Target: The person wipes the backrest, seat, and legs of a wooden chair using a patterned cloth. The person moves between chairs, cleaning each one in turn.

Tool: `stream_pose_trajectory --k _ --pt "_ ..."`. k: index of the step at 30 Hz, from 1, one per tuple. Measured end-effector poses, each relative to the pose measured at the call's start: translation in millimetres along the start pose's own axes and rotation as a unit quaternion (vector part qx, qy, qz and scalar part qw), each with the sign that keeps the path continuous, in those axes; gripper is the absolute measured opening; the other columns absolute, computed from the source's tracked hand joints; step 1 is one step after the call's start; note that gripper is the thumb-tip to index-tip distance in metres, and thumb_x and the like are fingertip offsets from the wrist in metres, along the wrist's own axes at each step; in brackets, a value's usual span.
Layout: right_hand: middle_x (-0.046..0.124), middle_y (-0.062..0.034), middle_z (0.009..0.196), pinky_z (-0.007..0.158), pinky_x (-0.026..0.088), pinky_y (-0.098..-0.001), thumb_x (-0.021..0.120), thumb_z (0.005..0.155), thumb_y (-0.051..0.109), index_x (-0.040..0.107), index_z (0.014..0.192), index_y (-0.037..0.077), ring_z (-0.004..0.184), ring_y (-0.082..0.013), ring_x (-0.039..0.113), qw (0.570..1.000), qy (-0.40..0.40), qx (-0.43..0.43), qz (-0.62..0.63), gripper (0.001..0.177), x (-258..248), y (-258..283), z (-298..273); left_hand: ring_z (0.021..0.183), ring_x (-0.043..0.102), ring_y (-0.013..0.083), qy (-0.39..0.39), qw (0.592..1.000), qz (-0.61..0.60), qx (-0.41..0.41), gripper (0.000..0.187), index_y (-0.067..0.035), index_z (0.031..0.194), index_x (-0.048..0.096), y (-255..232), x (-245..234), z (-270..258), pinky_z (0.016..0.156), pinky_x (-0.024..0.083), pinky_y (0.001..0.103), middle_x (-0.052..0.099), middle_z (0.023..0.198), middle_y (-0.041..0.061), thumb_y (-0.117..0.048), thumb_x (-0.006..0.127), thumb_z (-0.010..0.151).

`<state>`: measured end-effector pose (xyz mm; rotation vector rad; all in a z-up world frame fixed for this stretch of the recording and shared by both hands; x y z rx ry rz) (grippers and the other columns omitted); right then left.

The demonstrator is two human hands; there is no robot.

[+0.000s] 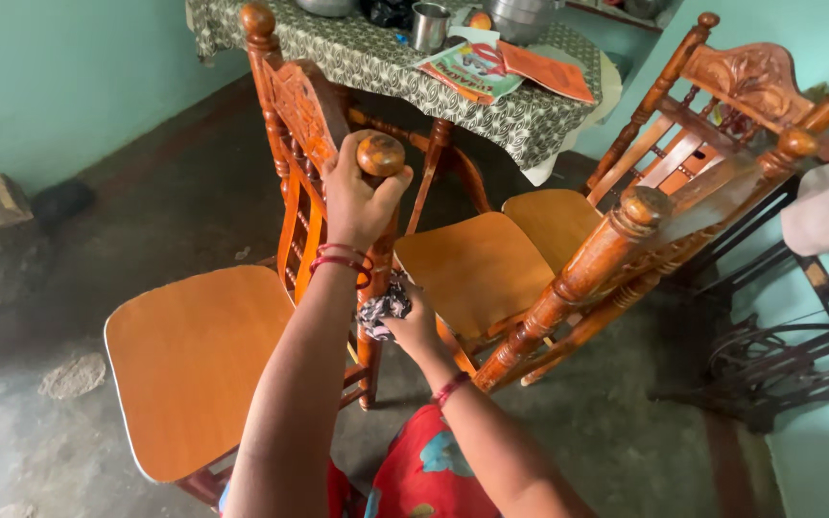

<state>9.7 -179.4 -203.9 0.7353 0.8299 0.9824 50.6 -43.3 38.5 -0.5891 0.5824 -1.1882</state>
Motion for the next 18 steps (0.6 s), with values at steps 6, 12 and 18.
stream_pose_trajectory --k 6,12,18 --pt "0.067 -0.0186 0.128 0.103 0.053 -0.0367 0.083 0.079 0.004 0.057 0.140 0.002 0.118 -0.0271 0.067 0.998 -0.028 -0.052 0.036 0.066 -7.3 49.8 21.2 0.107 0.064 0.0347 -0.032 0.999 -0.024 0.023 0.048 -0.006 0.120 0.064 5.4 5.6 -1.1 0.099 0.049 0.044 0.072 0.108 0.013 -0.024 0.083 0.079" --pt "0.060 -0.0230 0.137 0.106 0.050 -0.0424 0.081 0.071 -0.001 0.052 0.141 0.001 0.128 -0.0353 0.060 0.995 -0.011 -0.085 -0.045 0.076 -6.9 44.5 6.3 0.118 0.063 0.0342 -0.078 0.997 0.016 -0.008 0.050 -0.005 0.128 0.061 5.5 15.7 -16.7 0.107 0.049 0.045 0.067 0.123 0.016 -0.026 0.083 0.088" --pt "0.066 -0.0204 0.129 0.100 0.053 -0.0424 0.077 0.073 0.000 0.054 0.143 0.006 0.119 -0.0369 0.066 0.997 0.000 -0.009 -0.082 0.074 3.7 31.2 2.3 0.149 0.041 0.0466 -0.124 0.991 0.056 0.011 0.090 0.004 0.150 0.042 0.5 24.6 -34.6 0.121 0.036 0.047 0.040 0.159 0.027 -0.024 0.091 0.080"
Point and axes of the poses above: each hand's wrist, its own z-axis towards the middle knuckle, its own x-axis out of the palm, y = z × x, the point moved 1 cm from there along z, towards the middle knuckle
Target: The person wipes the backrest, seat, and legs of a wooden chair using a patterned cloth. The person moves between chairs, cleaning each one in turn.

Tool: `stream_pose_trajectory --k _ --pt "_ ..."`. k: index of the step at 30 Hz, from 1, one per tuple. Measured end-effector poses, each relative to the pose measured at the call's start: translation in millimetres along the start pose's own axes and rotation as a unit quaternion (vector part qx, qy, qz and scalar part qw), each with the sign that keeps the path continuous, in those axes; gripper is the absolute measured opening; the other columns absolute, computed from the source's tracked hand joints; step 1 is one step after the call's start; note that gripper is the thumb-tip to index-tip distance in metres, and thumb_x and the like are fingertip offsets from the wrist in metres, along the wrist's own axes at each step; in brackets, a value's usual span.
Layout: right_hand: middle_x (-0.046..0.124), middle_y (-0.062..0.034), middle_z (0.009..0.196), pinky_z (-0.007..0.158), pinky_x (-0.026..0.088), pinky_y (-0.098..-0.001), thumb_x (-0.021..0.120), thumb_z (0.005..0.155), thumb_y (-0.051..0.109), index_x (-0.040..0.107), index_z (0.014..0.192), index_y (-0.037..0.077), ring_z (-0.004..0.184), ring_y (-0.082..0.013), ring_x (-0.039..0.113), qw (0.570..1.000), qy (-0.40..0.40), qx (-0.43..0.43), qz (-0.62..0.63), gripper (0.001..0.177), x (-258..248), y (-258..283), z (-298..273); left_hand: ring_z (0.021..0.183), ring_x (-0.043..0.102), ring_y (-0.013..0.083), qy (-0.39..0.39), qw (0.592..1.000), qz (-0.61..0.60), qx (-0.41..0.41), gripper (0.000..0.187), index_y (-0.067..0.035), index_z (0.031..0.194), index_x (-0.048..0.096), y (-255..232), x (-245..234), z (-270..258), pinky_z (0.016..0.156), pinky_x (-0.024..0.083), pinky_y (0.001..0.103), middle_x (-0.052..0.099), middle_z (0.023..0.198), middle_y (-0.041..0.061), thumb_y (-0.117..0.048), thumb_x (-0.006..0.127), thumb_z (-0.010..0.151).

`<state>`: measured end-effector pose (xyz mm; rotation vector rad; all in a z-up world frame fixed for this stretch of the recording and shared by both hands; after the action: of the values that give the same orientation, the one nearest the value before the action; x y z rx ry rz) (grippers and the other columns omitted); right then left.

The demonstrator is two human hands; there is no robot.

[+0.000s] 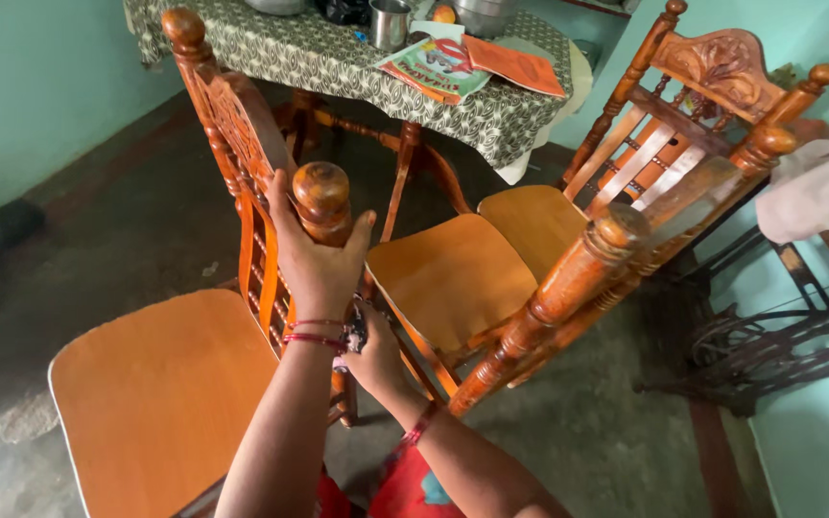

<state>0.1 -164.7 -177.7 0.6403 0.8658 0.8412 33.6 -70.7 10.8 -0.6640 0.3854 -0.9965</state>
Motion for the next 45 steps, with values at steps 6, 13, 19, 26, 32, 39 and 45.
stream_pose_trajectory --k 6,13,19,26,32,39,45 --pt "0.064 -0.0236 0.128 0.098 0.053 -0.0447 0.083 0.073 0.009 0.049 0.145 0.007 0.118 -0.0412 0.063 0.999 0.016 0.025 -0.022 0.080 12.4 3.4 31.6 0.129 0.063 0.0372 0.094 0.995 0.015 0.008 0.085 -0.001 0.141 0.052 43.8 -4.2 32.1 0.104 0.055 0.041 0.048 0.155 0.027 -0.028 0.095 0.073" --pt "0.068 -0.0207 0.127 0.099 0.054 -0.0431 0.084 0.075 0.010 0.052 0.144 0.010 0.120 -0.0385 0.066 0.999 0.033 0.002 -0.004 0.076 66.1 23.1 57.7 0.119 0.076 0.0270 0.145 0.988 -0.055 0.027 0.080 -0.001 0.143 0.052 96.6 -33.1 97.0 0.102 0.060 0.037 0.074 0.128 0.016 -0.025 0.095 0.081" --pt "0.068 -0.0208 0.122 0.098 0.053 -0.0461 0.080 0.072 0.006 0.050 0.145 0.010 0.115 -0.0413 0.065 0.998 0.019 -0.054 0.023 0.079 147.0 44.3 70.4 0.122 0.076 0.0247 0.175 0.981 -0.074 0.030 0.068 -0.002 0.143 0.049 150.1 -84.4 140.6 0.107 0.060 0.037 0.074 0.130 0.016 -0.015 0.092 0.092" --pt "0.072 -0.0208 0.113 0.089 0.055 -0.0485 0.079 0.079 0.015 0.058 0.137 0.011 0.106 -0.0416 0.068 0.990 0.131 -0.002 -0.043 0.062 207.7 25.2 98.8 0.133 0.068 0.0279 0.197 0.972 -0.123 0.012 0.071 -0.002 0.148 0.037 200.2 -134.9 169.4 0.114 0.057 0.038 0.066 0.141 0.019 -0.004 0.083 0.093" --pt "0.076 -0.0182 0.105 0.086 0.059 -0.0428 0.081 0.077 0.018 0.064 0.131 0.012 0.098 -0.0361 0.075 0.989 0.139 0.032 -0.038 0.057 163.3 -3.7 94.0 0.122 0.072 0.0255 0.142 0.988 -0.039 0.049 0.065 -0.002 0.146 0.039 240.5 -173.2 163.1 0.109 0.058 0.038 0.070 0.131 0.018 -0.001 0.077 0.093" --pt "0.072 -0.0150 0.117 0.085 0.059 -0.0403 0.075 0.082 0.005 0.058 0.137 0.007 0.102 -0.0305 0.071 0.986 0.119 0.105 0.054 0.058 -3.0 34.5 120.3 0.072 0.065 0.0231 0.072 0.990 0.101 0.069 0.023 -0.002 0.099 0.057 320.8 -171.9 176.9 0.066 0.057 0.038 0.070 0.082 0.012 -0.005 0.079 0.090" --pt "0.062 -0.0166 0.140 0.117 0.047 -0.0453 0.079 0.087 -0.004 0.057 0.146 0.014 0.134 -0.0386 0.056 0.916 -0.076 -0.223 -0.324 0.066 -180.3 145.9 106.7 0.079 0.064 0.0210 0.058 0.974 0.197 0.100 0.020 -0.005 0.100 0.058 379.4 -155.7 182.7 0.070 0.051 0.037 0.068 0.090 0.010 -0.008 0.076 0.093"
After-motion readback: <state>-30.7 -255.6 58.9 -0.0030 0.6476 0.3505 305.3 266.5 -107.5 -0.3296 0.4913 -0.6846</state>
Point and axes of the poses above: each hand's wrist, its own z-axis towards the middle knuckle, its own x-axis out of the palm, y = z × x, the point moved 1 cm from there along z, towards the middle knuckle
